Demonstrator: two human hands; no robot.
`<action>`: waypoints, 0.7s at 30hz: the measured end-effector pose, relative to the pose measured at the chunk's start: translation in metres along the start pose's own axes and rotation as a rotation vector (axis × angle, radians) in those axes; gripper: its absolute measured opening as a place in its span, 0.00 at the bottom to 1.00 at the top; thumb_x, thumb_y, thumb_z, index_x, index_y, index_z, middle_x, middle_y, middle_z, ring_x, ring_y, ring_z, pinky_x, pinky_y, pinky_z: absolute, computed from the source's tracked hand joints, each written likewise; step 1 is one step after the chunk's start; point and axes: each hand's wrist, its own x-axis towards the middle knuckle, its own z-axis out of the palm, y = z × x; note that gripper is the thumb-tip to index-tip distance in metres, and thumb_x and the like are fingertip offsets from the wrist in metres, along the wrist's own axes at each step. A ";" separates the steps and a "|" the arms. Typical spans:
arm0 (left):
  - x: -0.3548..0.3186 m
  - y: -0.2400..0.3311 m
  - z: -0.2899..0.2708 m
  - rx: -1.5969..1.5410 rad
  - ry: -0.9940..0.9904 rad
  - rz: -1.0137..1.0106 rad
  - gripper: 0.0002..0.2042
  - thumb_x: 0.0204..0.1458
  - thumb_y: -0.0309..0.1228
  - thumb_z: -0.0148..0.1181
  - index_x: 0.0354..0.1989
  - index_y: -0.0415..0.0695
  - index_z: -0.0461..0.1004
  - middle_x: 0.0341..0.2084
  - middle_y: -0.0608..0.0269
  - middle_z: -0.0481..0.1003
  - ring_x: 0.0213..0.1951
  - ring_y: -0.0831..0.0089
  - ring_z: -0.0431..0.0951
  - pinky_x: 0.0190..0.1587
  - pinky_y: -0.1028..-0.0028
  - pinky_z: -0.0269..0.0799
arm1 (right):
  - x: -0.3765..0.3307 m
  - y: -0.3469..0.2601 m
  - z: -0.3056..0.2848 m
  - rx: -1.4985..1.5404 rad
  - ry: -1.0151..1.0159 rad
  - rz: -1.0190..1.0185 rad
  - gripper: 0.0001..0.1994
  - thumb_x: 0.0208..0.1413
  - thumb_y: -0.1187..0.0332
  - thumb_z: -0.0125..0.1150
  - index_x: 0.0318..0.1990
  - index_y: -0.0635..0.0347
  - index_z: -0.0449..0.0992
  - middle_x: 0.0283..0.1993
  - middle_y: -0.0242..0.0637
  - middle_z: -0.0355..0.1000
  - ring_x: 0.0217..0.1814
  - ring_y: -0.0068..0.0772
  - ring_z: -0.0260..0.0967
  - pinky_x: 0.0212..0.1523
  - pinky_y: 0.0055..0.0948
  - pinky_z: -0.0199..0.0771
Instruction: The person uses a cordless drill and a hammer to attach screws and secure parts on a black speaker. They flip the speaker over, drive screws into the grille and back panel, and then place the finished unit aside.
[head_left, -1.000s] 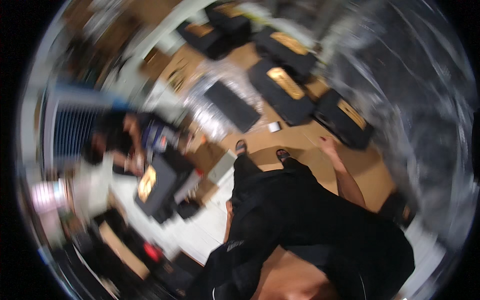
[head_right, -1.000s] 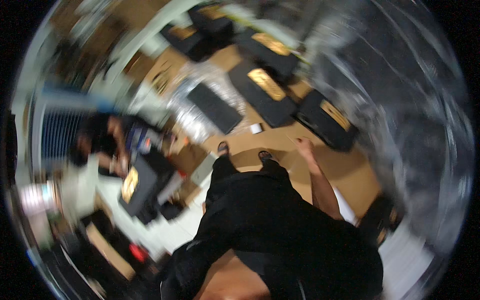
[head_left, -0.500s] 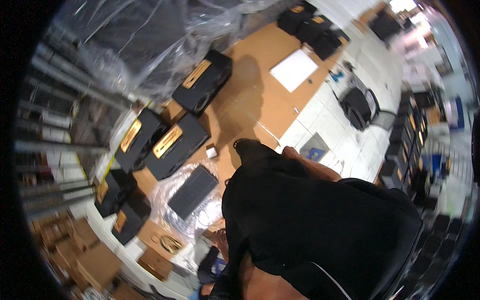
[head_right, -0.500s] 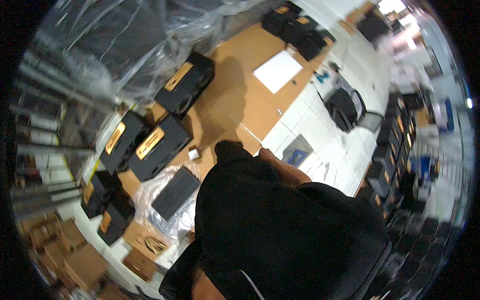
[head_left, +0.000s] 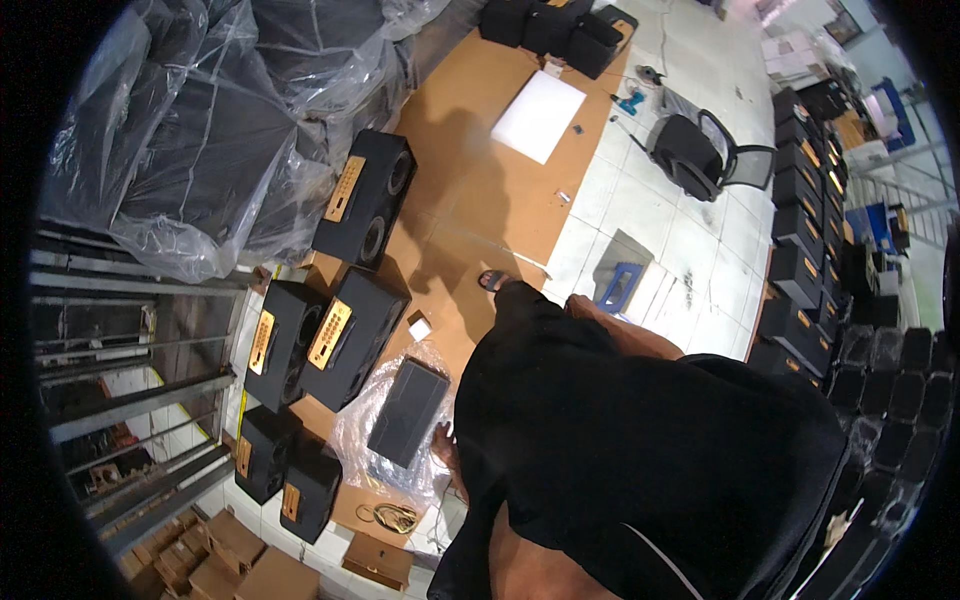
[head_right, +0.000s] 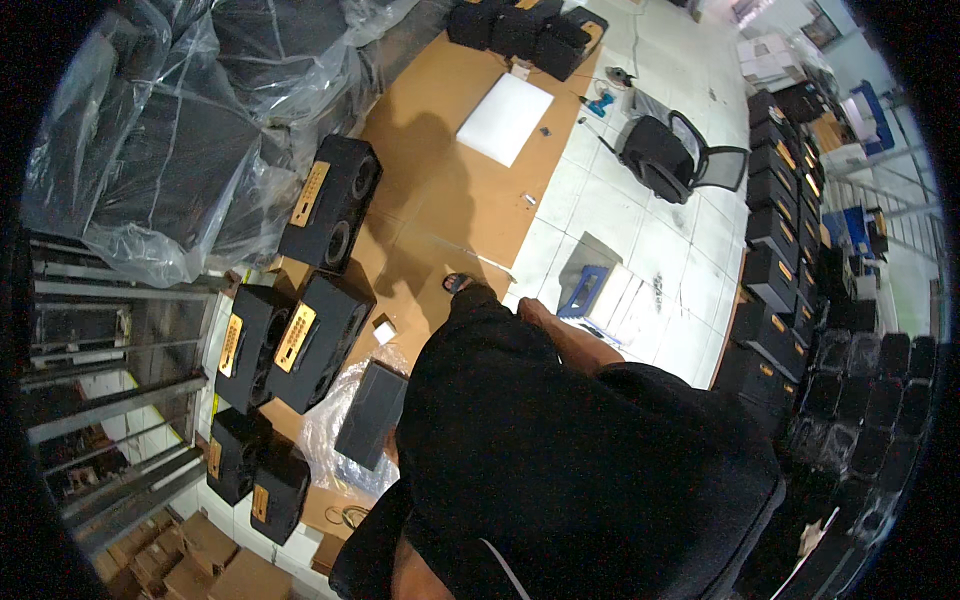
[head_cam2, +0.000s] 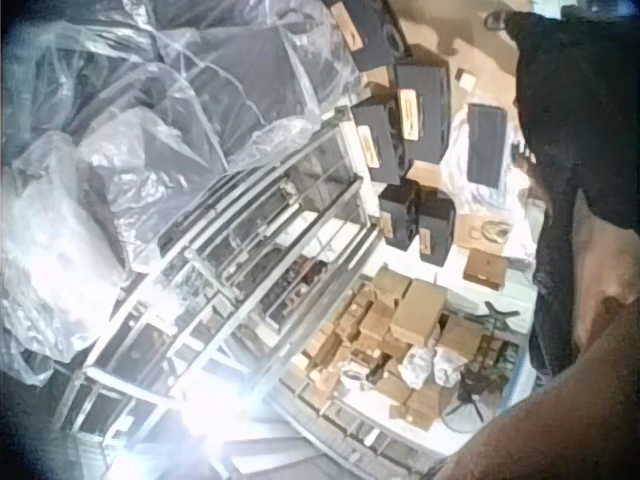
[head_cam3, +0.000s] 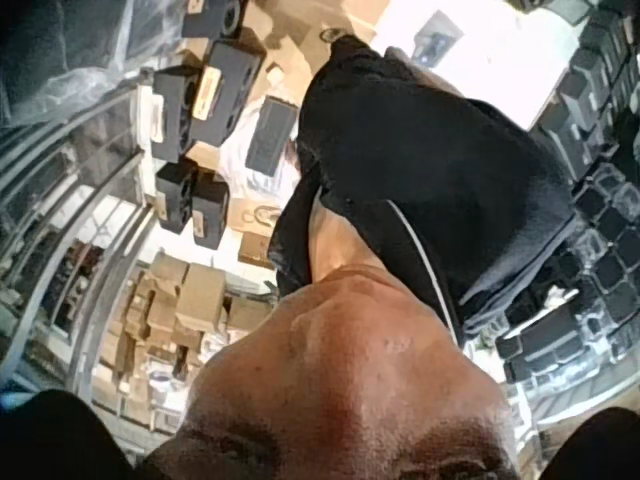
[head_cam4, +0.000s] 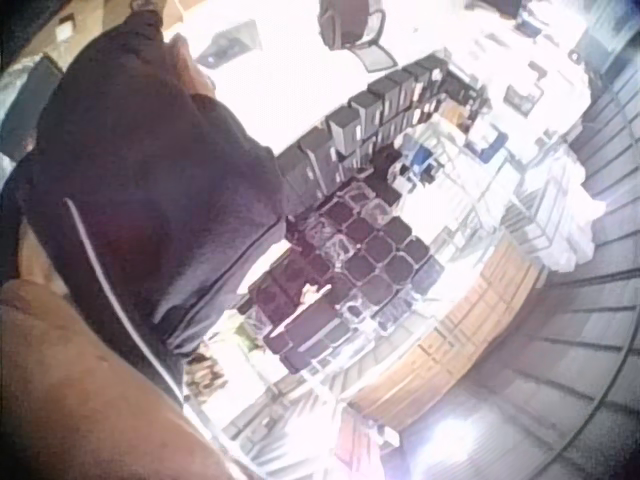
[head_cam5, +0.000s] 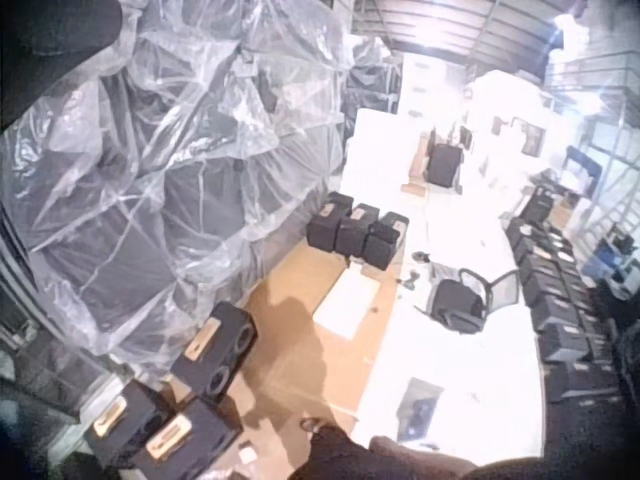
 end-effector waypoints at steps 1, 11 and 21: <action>-0.005 -0.006 0.008 0.029 0.004 -0.023 0.23 0.56 0.44 0.54 0.50 0.35 0.69 0.45 0.45 0.73 0.41 0.53 0.77 0.41 0.59 0.75 | 0.011 -0.009 -0.011 0.007 -0.001 0.019 0.09 0.47 0.65 0.57 0.27 0.60 0.79 0.26 0.50 0.75 0.32 0.52 0.75 0.32 0.45 0.73; -0.096 -0.050 0.116 0.060 0.322 0.093 0.20 0.56 0.45 0.54 0.44 0.40 0.76 0.34 0.54 0.78 0.37 0.63 0.80 0.38 0.64 0.74 | 0.174 0.031 -0.118 0.374 -0.265 0.237 0.14 0.53 0.60 0.62 0.35 0.64 0.75 0.24 0.37 0.72 0.21 0.31 0.72 0.17 0.29 0.73; -0.094 -0.232 0.219 -0.330 0.668 0.030 0.20 0.54 0.45 0.56 0.41 0.39 0.79 0.31 0.54 0.80 0.32 0.60 0.80 0.36 0.64 0.73 | 0.213 -0.094 -0.183 0.044 -0.393 0.088 0.16 0.56 0.60 0.59 0.40 0.68 0.75 0.31 0.40 0.75 0.26 0.33 0.75 0.23 0.27 0.76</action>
